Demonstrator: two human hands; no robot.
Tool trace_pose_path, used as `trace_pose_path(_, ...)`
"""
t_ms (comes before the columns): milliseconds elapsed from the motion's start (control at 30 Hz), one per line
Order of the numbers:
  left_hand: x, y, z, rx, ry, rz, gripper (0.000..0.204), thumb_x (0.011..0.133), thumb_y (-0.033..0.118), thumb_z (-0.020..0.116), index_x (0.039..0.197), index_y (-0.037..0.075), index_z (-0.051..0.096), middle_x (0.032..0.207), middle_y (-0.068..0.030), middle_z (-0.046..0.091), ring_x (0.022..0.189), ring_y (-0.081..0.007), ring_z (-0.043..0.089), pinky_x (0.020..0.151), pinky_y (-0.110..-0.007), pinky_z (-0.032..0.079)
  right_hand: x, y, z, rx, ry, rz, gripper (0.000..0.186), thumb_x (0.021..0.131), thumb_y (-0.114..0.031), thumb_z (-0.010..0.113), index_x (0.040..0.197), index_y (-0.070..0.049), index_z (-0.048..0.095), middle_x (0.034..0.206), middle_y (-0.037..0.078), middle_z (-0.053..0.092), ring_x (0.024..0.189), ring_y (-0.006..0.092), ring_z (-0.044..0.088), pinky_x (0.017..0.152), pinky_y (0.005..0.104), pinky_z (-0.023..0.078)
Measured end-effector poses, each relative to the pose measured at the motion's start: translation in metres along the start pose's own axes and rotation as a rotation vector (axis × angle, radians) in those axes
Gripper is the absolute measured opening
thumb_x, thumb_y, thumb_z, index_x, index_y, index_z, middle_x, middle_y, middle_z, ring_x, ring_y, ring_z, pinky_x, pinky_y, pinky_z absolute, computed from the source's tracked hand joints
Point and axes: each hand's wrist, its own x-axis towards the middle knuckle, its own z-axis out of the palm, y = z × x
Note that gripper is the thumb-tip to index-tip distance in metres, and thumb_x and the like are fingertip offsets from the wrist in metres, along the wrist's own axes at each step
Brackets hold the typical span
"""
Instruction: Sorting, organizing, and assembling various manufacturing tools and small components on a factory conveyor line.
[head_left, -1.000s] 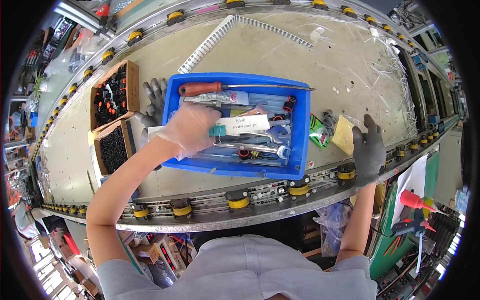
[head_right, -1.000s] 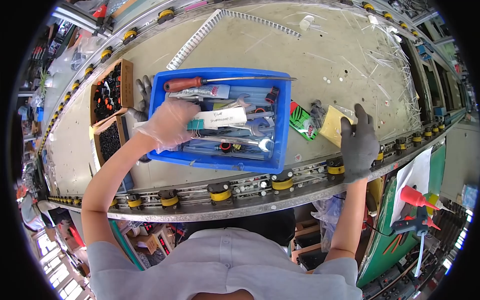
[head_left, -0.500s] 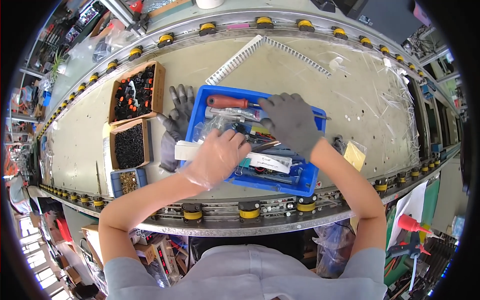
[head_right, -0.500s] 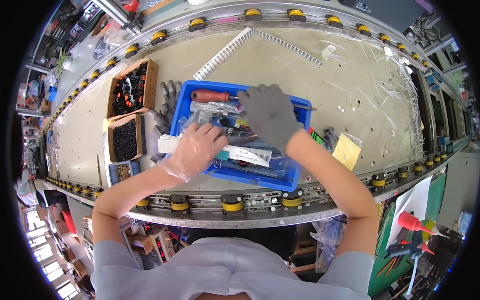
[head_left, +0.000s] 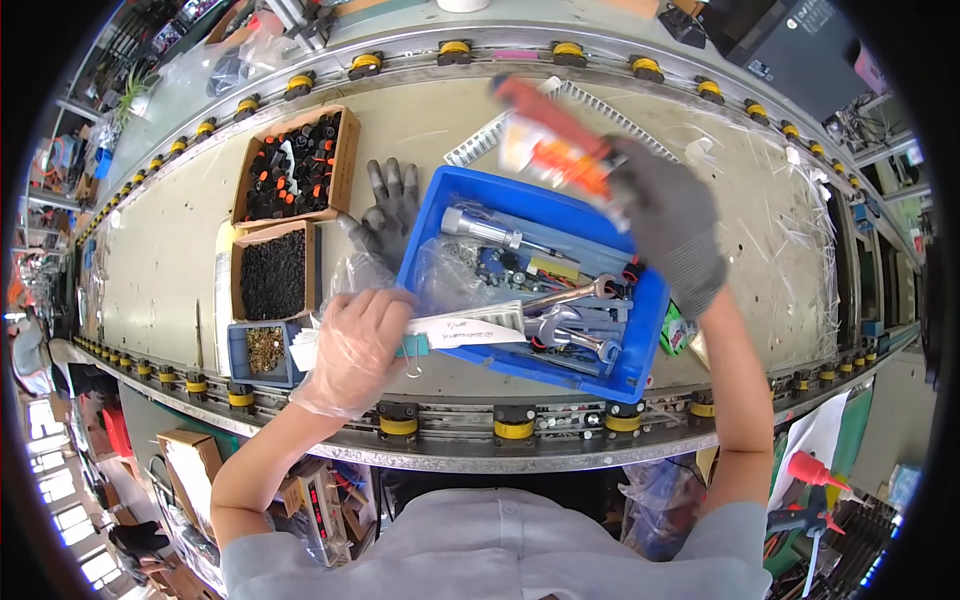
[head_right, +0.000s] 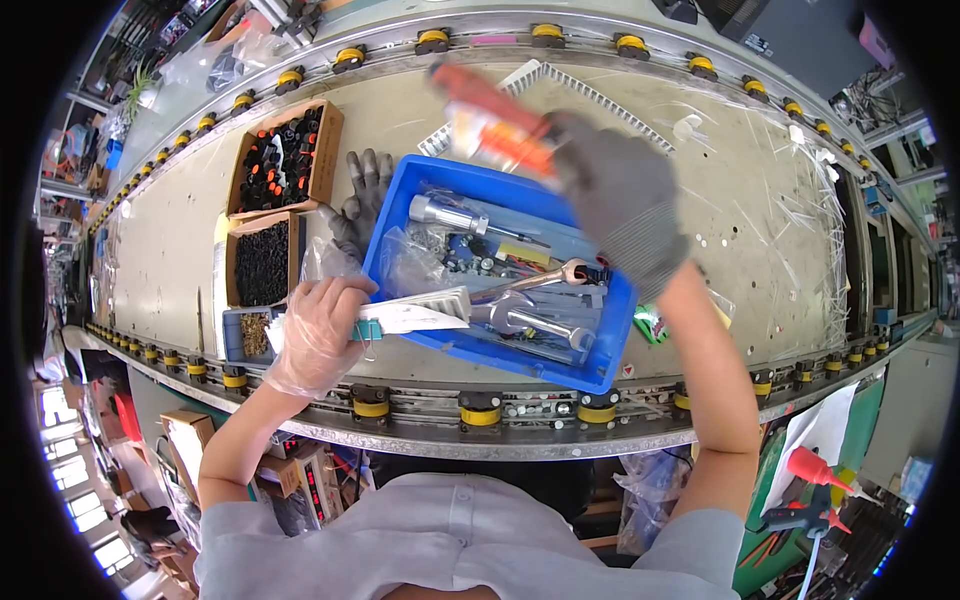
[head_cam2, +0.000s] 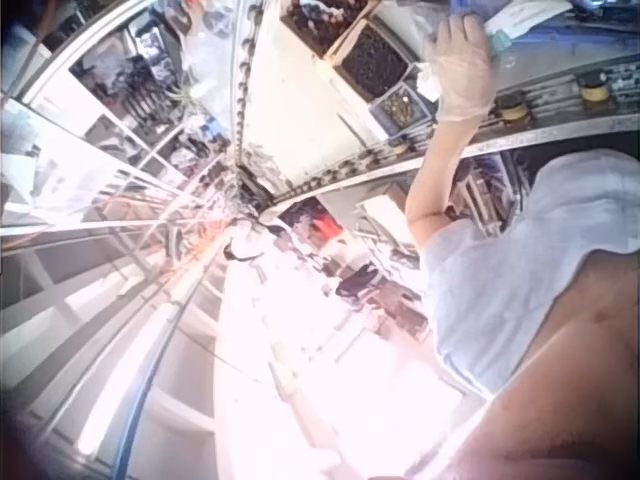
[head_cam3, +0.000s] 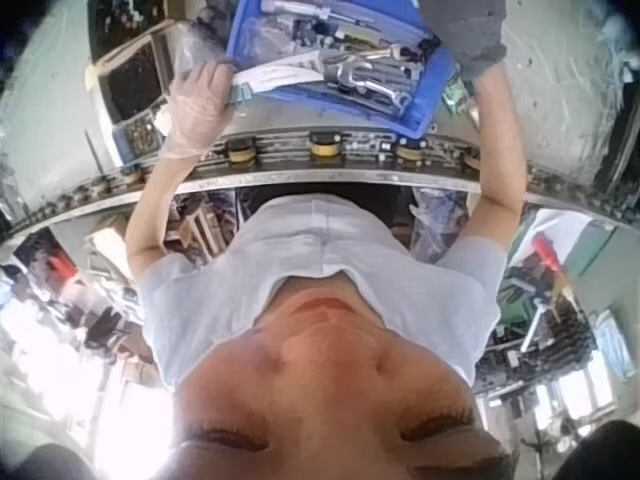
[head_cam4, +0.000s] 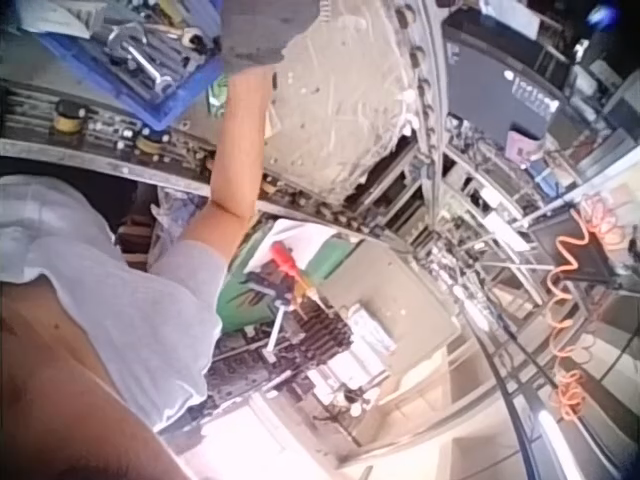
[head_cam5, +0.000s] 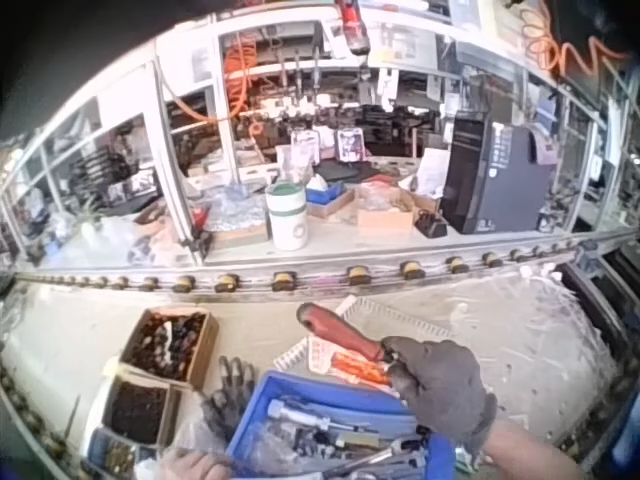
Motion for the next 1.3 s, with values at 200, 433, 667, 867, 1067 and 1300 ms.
trace_pose_path(200, -0.02, -0.001, 0.012, -0.082, -0.001, -0.006, 0.039, 0.056, 0.007, 0.071, 0.091, 0.006, 0.052, 0.097, -0.0054, 0.059, 0.086, -0.0252, 0.058, 0.075, -0.038, 0.04, 0.015, 0.148, 0.062, 0.376, -0.2, 0.228, 0.037, 0.087, -0.02, 0.056, 0.121, -0.005, 0.057, 0.105, 0.02, 0.065, 0.095, 0.0296, 0.063, 0.084, 0.0338, 0.047)
trace_pose_path(433, -0.043, -0.015, 0.034, -0.116, -0.208, 0.12, 0.048, 0.052, 0.012, 0.075, 0.093, 0.007, 0.052, 0.092, -0.006, 0.057, 0.085, -0.0245, 0.057, 0.076, -0.038, 0.042, 0.011, 0.14, 0.087, 0.165, -0.341, 0.322, 0.033, 0.087, -0.018, 0.055, 0.117, -0.006, 0.06, 0.106, 0.017, 0.065, 0.1, 0.0297, 0.061, 0.086, 0.0357, 0.047)
trace_pose_path(667, -0.059, -0.042, 0.073, -0.038, -0.282, 0.045, 0.058, 0.059, 0.014, 0.075, 0.109, 0.005, 0.048, 0.094, -0.01, 0.055, 0.092, -0.0285, 0.055, 0.084, -0.042, 0.042, -0.005, -0.003, 0.056, 0.192, -0.006, -0.207, 0.021, 0.085, -0.023, 0.06, 0.103, -0.013, 0.064, 0.097, 0.009, 0.064, 0.085, 0.0237, 0.064, 0.074, 0.0369, 0.05)
trace_pose_path(867, -0.05, -0.039, 0.05, -0.113, -0.395, -0.034, 0.063, 0.061, 0.011, 0.073, 0.118, 0.003, 0.047, 0.105, -0.013, 0.053, 0.103, -0.0323, 0.049, 0.095, -0.045, 0.036, -0.016, -0.039, 0.119, -0.229, -0.408, -0.197, 0.022, 0.082, -0.027, 0.06, 0.096, -0.01, 0.062, 0.082, 0.009, 0.06, 0.079, 0.0268, 0.062, 0.069, 0.0397, 0.05)
trace_pose_path(1067, -0.031, -0.017, -0.003, -0.089, -0.371, -0.048, 0.04, 0.068, 0.01, 0.067, 0.106, 0.005, 0.056, 0.1, -0.0094, 0.057, 0.094, -0.0272, 0.057, 0.081, -0.039, 0.05, -0.006, -0.047, 0.066, -0.02, -0.312, -0.095, 0.022, 0.078, -0.023, 0.062, 0.093, -0.008, 0.063, 0.079, 0.012, 0.06, 0.072, 0.0291, 0.062, 0.064, 0.0416, 0.05)
trace_pose_path(1300, 0.051, -0.002, 0.004, -0.122, -0.066, 0.138, 0.032, 0.07, 0.009, 0.067, 0.102, 0.008, 0.062, 0.1, -0.0078, 0.061, 0.093, -0.0239, 0.06, 0.072, -0.035, 0.051, 0.034, 0.076, 0.037, -0.132, -0.082, 0.281, 0.028, 0.084, -0.033, 0.057, 0.1, -0.011, 0.064, 0.092, 0.01, 0.065, 0.085, 0.0295, 0.064, 0.075, 0.0392, 0.049)
